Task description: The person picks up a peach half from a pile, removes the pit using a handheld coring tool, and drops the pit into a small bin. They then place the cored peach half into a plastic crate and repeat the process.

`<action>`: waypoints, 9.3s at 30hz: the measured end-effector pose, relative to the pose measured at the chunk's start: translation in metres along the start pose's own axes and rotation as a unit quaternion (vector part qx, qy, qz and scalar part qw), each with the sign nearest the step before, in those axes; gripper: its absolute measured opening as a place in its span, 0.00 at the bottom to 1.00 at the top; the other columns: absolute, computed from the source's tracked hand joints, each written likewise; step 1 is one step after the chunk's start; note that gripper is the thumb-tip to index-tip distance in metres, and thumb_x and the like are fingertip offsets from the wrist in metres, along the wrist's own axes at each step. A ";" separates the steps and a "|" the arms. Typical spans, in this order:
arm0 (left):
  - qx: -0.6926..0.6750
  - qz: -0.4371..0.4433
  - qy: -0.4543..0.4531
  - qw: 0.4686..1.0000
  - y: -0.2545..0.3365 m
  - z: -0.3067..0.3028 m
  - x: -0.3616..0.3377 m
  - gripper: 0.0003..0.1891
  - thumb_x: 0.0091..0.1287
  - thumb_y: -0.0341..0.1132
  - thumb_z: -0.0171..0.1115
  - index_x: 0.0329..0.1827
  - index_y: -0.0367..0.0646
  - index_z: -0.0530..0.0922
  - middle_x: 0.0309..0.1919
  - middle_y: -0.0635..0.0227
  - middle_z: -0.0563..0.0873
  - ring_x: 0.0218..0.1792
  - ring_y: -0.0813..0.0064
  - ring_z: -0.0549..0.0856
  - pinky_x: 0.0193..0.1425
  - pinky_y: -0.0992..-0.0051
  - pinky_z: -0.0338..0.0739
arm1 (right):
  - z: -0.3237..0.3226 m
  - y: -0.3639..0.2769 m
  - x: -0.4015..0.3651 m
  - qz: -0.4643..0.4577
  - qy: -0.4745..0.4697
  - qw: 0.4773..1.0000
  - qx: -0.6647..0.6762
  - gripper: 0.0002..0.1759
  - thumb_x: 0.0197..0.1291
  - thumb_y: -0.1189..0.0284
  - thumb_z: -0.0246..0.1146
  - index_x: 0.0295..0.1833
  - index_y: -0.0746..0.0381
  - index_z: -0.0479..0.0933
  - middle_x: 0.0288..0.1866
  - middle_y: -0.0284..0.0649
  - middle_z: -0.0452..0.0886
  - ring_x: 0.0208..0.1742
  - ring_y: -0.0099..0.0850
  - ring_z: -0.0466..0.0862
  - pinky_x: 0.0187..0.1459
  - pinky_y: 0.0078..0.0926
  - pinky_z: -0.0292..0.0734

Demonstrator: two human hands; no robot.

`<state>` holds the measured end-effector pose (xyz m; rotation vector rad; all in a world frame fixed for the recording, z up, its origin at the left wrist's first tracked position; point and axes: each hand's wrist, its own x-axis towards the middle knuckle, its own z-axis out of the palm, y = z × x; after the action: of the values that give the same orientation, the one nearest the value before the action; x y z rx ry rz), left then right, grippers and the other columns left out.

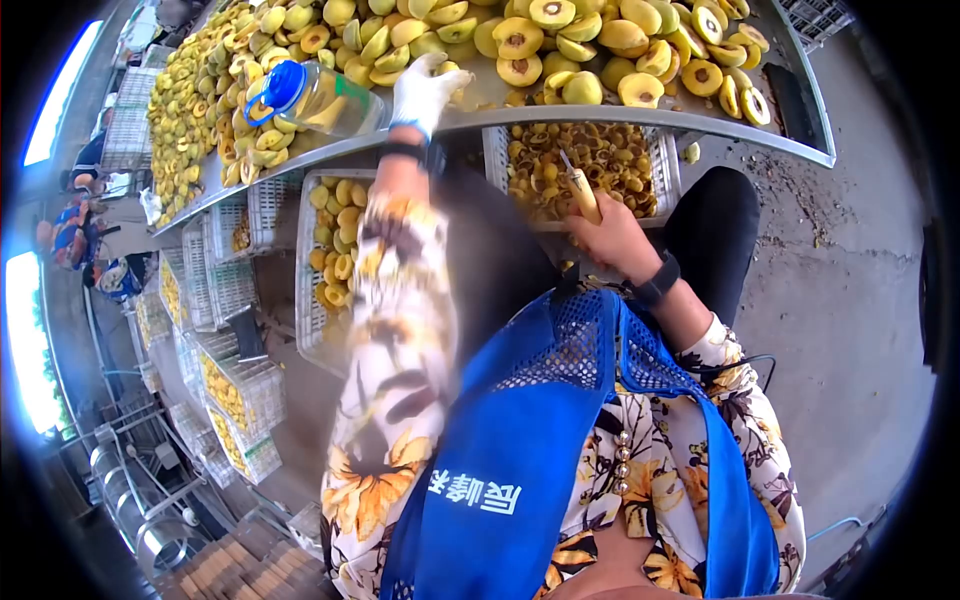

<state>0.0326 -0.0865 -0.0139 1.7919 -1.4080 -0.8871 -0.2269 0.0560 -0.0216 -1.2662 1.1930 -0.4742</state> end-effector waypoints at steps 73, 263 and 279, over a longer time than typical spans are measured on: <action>0.375 0.163 0.073 0.910 0.062 0.071 0.036 0.21 0.56 0.44 0.61 0.52 0.47 0.75 0.49 0.51 0.78 0.52 0.54 0.79 0.52 0.58 0.75 | -0.006 0.015 0.008 -0.071 0.063 0.995 -0.013 0.10 0.60 0.66 0.58 0.36 0.62 0.71 0.17 0.30 0.71 0.11 0.18 0.69 0.13 0.18 0.64; 0.348 0.007 -0.038 0.937 0.043 0.095 0.035 0.28 0.50 0.42 0.67 0.57 0.50 0.74 0.52 0.53 0.79 0.54 0.55 0.78 0.57 0.63 0.74 | -0.022 0.032 0.008 -0.117 0.228 0.957 -0.138 0.11 0.53 0.69 0.64 0.37 0.65 0.73 0.20 0.50 0.75 0.23 0.46 0.79 0.26 0.34 0.73; -0.566 -0.044 -0.070 0.820 0.025 0.073 -0.166 0.28 0.69 0.53 0.51 0.58 0.34 0.68 0.49 0.62 0.79 0.49 0.72 0.79 0.54 0.71 0.75 | -0.001 0.013 0.036 -0.106 0.056 0.985 0.124 0.17 0.62 0.63 0.59 0.48 0.66 0.74 0.29 0.39 0.80 0.31 0.29 0.80 0.33 0.25 0.75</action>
<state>-0.0717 0.0642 -0.0158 0.8566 -0.5635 -1.4951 -0.2185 0.0303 -0.0484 -1.1668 1.0582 -0.8334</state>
